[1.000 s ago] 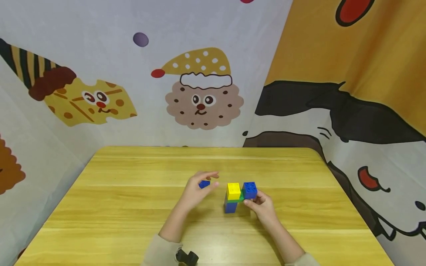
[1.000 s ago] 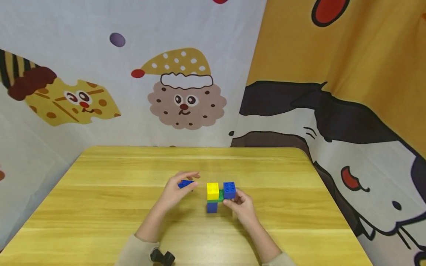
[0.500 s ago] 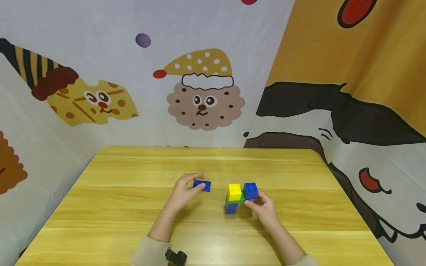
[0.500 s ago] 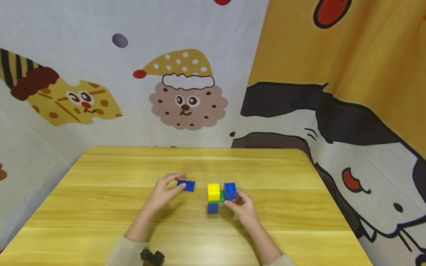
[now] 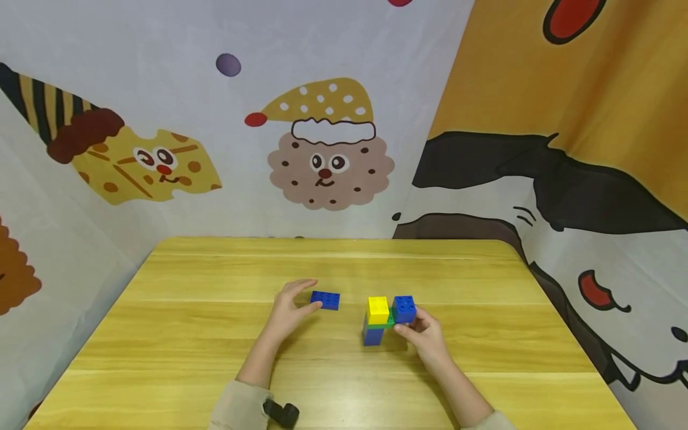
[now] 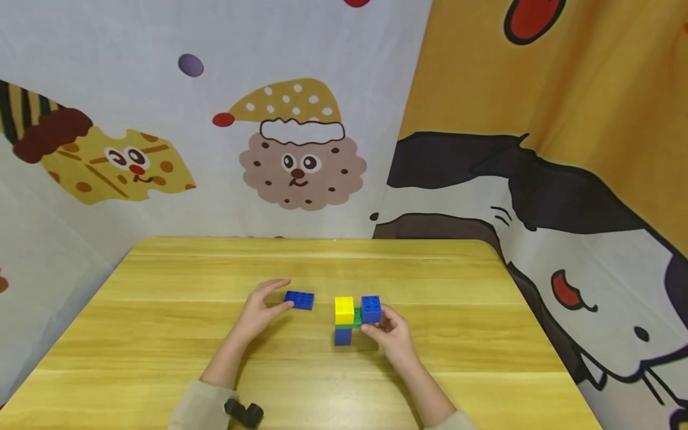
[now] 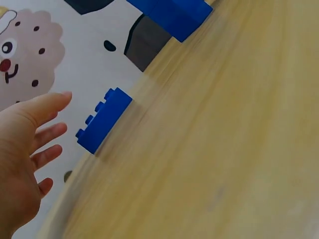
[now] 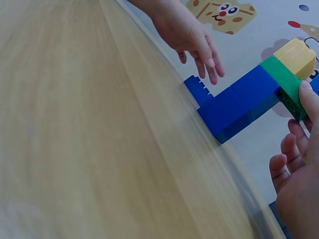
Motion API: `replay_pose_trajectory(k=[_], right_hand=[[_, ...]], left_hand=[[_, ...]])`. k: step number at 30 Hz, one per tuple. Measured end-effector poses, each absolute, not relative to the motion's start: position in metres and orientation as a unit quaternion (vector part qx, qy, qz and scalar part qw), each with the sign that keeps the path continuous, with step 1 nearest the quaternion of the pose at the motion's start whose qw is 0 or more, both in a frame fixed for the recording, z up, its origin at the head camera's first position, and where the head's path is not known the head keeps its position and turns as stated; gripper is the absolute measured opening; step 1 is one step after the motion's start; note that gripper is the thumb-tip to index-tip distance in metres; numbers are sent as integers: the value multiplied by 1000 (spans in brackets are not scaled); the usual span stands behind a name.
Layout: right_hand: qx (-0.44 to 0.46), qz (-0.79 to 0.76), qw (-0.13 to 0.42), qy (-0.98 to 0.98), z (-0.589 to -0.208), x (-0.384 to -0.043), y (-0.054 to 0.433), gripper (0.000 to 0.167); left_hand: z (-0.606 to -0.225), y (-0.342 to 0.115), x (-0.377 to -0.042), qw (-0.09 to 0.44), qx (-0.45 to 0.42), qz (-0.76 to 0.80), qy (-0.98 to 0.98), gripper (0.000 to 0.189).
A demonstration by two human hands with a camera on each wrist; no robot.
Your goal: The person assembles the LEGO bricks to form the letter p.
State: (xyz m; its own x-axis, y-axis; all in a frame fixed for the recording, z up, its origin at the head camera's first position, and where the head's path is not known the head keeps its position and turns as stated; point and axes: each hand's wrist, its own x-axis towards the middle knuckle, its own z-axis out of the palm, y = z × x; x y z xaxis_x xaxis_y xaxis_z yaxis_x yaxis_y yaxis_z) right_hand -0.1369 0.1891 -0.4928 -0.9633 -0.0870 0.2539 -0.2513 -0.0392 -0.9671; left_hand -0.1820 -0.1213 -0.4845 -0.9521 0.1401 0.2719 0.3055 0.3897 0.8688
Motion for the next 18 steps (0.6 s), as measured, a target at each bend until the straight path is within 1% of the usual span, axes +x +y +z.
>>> replay_pose_trajectory(k=[11,18], right_hand=[[123,707,57,-694,-493,-137,189,31],[126,708,62,-692,-494,-137,189,30]], left_hand=[[-502,-127,-188,104,-154,-500,-846,60],[-508,-128,-189,106,-161,-485,-853,62]])
